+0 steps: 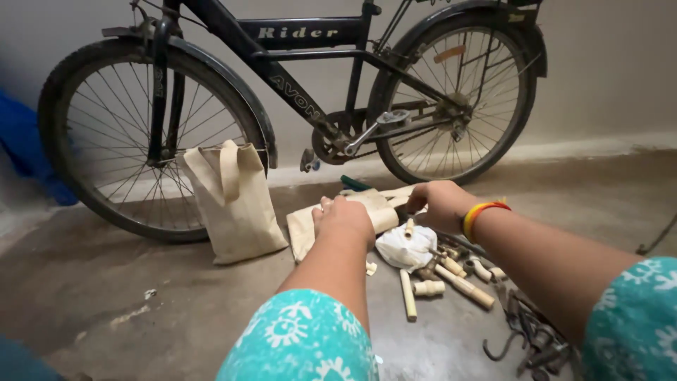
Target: The person sits on the floor and organizes tools and plumbing fittings. They place several wrenches into a canvas bag, then gather white plastic pipe fittings and a black pipe from the floor and place them into a second canvas bag.
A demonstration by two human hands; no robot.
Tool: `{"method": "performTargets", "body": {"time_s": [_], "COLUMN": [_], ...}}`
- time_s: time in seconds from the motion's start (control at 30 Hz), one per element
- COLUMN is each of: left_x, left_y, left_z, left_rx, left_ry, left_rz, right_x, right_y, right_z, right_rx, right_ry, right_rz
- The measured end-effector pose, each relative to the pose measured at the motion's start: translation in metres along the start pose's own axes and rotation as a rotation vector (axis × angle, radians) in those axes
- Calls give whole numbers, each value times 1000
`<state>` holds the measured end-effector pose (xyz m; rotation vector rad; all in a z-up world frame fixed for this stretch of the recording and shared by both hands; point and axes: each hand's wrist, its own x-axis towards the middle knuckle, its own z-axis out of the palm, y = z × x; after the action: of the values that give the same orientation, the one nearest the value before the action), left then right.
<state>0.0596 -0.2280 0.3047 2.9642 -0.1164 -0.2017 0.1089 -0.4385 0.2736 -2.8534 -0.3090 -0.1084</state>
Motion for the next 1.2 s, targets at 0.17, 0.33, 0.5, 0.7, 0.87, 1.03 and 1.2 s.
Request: {"method": "performTargets", "body": {"time_s": [0.17, 0.33, 0.5, 0.7, 0.87, 1.03, 1.2], "left_x": [-7, -4, 13, 31, 31, 18, 24], "left_y": [-2, -25, -27, -24, -20, -16, -25], "left_z": [19, 51, 60, 66, 84, 90, 99], "left_rx": [-83, -193, -155, -223, -288, -429, -355], "left_ry": [149, 186, 25, -47, -80, -134, -49], "left_rz": [42, 37, -16, -40, 12, -62, 93], "right_x": [-26, -21, -37, -50, -49, -53, -47], "right_y": [31, 62, 65, 39, 53, 71, 73], "right_z": [32, 54, 80, 62, 69, 83, 90], "right_rx": [18, 27, -17, 160, 386, 478, 471], "right_ry": [-30, 22, -43, -127, -100, -83, -75], "right_rz": [155, 162, 136, 174, 217, 217, 273]}}
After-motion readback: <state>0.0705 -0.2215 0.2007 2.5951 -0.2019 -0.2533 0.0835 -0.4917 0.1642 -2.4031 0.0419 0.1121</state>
